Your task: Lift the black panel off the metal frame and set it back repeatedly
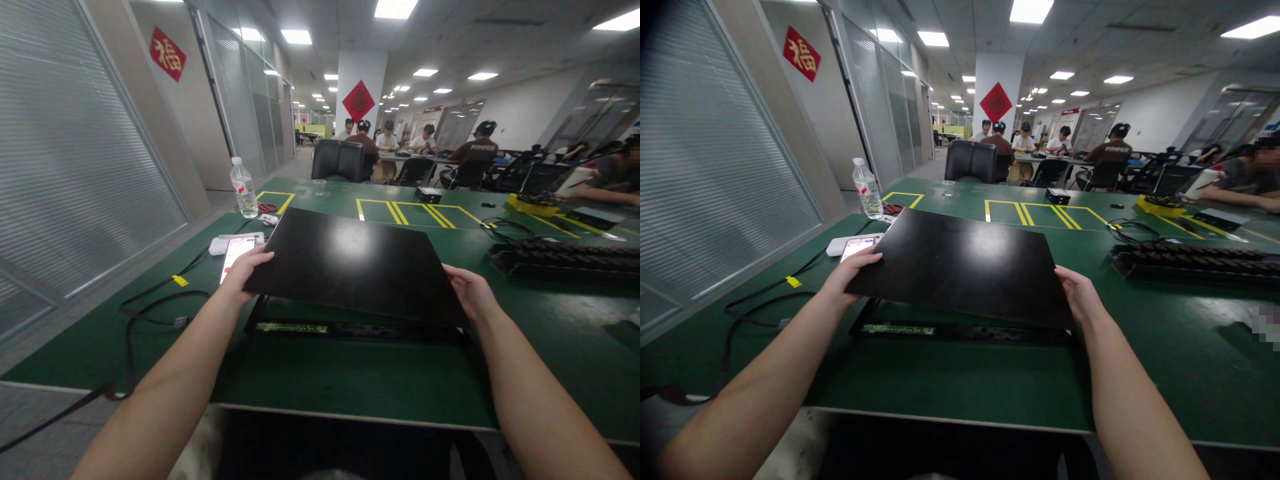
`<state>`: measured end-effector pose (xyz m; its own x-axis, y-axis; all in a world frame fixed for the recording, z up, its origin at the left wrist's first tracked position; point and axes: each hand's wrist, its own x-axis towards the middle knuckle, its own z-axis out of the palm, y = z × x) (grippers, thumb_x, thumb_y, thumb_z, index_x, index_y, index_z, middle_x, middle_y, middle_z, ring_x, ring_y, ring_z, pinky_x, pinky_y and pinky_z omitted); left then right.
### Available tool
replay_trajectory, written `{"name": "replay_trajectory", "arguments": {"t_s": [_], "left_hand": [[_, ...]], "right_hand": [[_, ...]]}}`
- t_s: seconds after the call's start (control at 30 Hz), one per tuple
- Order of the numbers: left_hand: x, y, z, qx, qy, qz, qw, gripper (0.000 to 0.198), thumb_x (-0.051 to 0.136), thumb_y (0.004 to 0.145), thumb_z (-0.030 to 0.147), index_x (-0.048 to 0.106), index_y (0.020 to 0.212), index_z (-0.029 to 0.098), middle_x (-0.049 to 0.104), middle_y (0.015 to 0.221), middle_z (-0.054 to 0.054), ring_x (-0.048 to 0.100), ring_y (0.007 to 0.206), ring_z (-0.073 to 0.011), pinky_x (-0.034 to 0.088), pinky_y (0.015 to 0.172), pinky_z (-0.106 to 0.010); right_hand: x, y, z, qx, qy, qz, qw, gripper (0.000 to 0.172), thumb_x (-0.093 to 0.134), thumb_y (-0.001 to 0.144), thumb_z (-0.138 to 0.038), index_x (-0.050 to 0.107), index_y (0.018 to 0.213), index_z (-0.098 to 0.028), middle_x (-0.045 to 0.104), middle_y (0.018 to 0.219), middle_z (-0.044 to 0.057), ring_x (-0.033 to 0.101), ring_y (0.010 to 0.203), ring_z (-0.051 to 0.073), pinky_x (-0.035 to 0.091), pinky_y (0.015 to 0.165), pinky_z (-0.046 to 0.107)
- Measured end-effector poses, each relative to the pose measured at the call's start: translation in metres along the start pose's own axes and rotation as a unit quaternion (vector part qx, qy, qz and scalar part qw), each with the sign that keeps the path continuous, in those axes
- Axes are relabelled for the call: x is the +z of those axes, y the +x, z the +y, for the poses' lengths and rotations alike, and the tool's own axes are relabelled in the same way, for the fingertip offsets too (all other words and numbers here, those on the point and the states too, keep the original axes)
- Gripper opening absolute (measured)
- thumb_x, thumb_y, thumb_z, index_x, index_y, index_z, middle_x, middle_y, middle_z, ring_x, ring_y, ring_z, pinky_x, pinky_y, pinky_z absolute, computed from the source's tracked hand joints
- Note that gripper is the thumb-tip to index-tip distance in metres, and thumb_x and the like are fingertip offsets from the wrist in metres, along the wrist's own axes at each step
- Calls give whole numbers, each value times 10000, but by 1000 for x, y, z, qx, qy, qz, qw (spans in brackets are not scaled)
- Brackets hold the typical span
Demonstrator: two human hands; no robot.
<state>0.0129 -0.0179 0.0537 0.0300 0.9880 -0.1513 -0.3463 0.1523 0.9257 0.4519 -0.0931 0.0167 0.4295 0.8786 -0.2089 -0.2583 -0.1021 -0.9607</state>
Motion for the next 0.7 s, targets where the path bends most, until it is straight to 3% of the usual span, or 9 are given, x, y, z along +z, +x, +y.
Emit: {"name": "replay_trajectory", "arguments": {"t_s": [0.2, 0.37, 0.53, 0.7], "left_hand": [[-8, -1, 12, -6, -40, 39, 998, 357, 688, 661, 102, 720, 1014, 144, 766, 774, -68, 745, 669, -263, 634, 671, -384], [-18, 3, 18, -13, -65, 80, 995, 180, 646, 669, 66, 661, 827, 150, 711, 657, -41, 684, 541, -221, 626, 591, -373], [-13, 3, 17, -4, -55, 42, 998, 307, 640, 628, 56, 701, 913, 152, 754, 748, -60, 735, 647, -261, 642, 643, -395], [-8, -1, 16, 1, -36, 36, 999, 425, 652, 606, 59, 729, 1013, 157, 778, 815, -60, 754, 708, -271, 646, 677, -391]], "right_hand": [[0, -9, -7, -81, -3, -89, 993, 364, 622, 701, -341, 678, 1046, -241, 758, 997, 115, 713, 982, 316, 590, 803, 459], [3, -14, -8, -63, 31, -132, 989, 452, 610, 727, -364, 588, 1170, -276, 753, 1007, 111, 717, 937, 300, 564, 803, 465], [2, -5, -1, -18, 6, -108, 994, 508, 639, 706, -297, 545, 1205, -290, 759, 888, 69, 712, 772, 254, 544, 686, 378], [0, -2, 1, -20, 12, -105, 994, 462, 650, 700, -316, 560, 1152, -285, 757, 952, 92, 719, 819, 267, 555, 725, 408]]}}
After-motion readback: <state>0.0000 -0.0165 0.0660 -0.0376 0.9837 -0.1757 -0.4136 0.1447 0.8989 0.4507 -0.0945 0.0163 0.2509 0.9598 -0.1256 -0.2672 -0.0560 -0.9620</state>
